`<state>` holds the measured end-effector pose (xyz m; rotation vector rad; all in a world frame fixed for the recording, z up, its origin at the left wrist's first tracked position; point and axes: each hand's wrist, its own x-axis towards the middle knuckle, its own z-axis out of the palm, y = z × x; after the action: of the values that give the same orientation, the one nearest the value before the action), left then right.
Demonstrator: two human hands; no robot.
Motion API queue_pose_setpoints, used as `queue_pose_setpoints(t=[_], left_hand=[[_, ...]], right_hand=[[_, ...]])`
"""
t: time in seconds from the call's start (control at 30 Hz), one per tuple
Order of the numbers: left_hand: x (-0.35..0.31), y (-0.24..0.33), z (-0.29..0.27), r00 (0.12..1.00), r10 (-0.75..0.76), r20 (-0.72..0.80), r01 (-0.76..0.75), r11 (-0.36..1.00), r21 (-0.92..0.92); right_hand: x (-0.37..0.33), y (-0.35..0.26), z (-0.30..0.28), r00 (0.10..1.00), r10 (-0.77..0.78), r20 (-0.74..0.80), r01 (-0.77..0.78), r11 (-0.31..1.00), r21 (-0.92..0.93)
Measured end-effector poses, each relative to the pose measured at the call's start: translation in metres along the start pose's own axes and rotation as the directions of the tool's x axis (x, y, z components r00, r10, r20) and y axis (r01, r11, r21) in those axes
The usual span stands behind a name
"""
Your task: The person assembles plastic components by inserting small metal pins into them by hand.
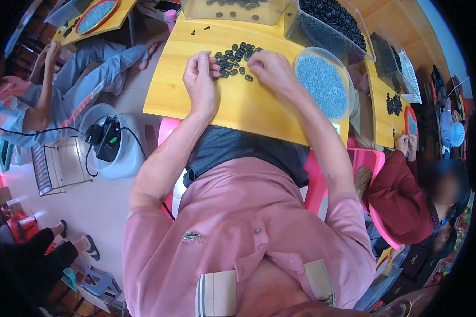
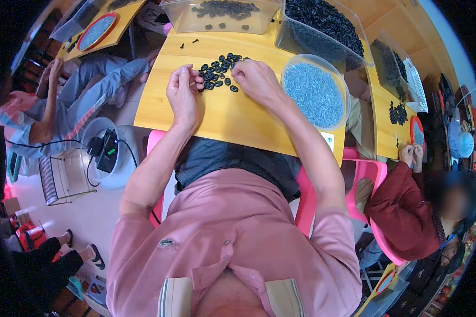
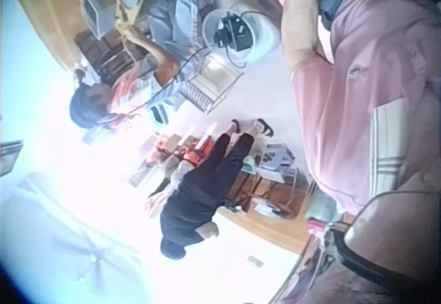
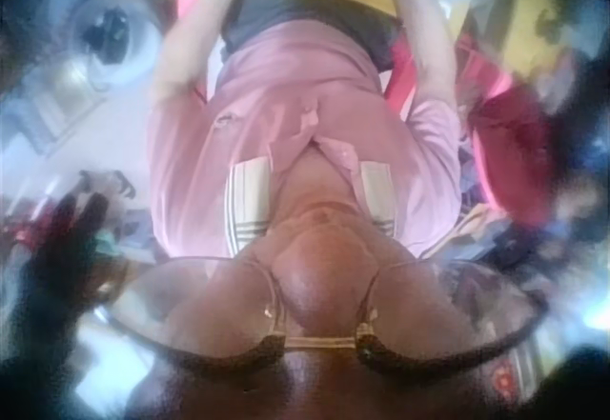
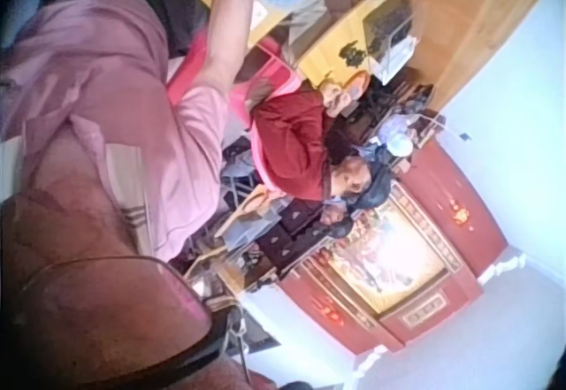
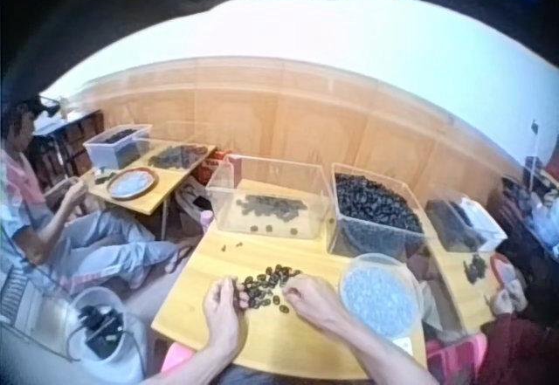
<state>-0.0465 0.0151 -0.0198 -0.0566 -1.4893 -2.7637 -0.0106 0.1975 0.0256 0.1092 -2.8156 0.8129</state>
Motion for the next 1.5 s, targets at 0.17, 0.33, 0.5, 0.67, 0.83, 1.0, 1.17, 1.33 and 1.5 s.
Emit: queue_pose_setpoints(t=[0.17, 0.33, 0.5, 0.67, 0.83, 1.0, 1.17, 1.33, 1.5], left_hand=[[0.0, -0.003, -0.003, 1.0, -0.011, 0.001, 0.011, 1.0, 0.006], [0.0, -0.003, 0.0, 0.999, -0.037, 0.035, 0.039, 0.999, -0.037], [0.001, -0.001, 0.0, 0.998, -0.056, 0.042, 0.057, 0.998, -0.018], [0.0, -0.002, 0.0, 0.995, -0.076, 0.066, 0.076, 0.997, 0.003], [-0.005, 0.001, 0.003, 0.995, -0.048, 0.091, 0.04, 0.996, 0.078], [-0.017, 0.005, 0.008, 0.973, -0.059, 0.222, 0.025, 0.988, 0.154], [-0.031, 0.005, 0.011, 0.928, -0.143, 0.344, 0.052, 0.964, 0.259], [-0.034, 0.0, 0.011, 0.907, -0.19, 0.375, 0.117, 0.971, 0.21], [-0.032, -0.004, 0.009, 0.896, -0.202, 0.396, 0.111, 0.964, 0.24]], right_hand=[[0.025, -0.011, 0.016, 0.999, 0.006, 0.035, -0.004, 0.999, -0.046], [0.031, -0.024, 0.014, 0.984, 0.153, 0.096, -0.131, 0.97, -0.205], [0.029, -0.023, 0.021, 0.99, 0.109, 0.083, -0.092, 0.978, -0.189], [0.029, -0.02, 0.023, 0.992, 0.075, 0.101, -0.052, 0.976, -0.212], [0.021, -0.008, 0.022, 0.994, 0.11, -0.021, -0.109, 0.993, 0.042], [-0.002, -0.01, -0.005, 0.942, 0.305, 0.141, -0.299, 0.57, 0.765], [-0.031, -0.017, -0.006, 0.928, 0.343, 0.142, -0.252, 0.302, 0.919], [-0.048, -0.02, 0.006, 0.955, 0.295, 0.01, -0.15, 0.456, 0.877], [-0.052, -0.016, 0.005, 0.962, 0.272, -0.004, -0.129, 0.472, 0.872]])
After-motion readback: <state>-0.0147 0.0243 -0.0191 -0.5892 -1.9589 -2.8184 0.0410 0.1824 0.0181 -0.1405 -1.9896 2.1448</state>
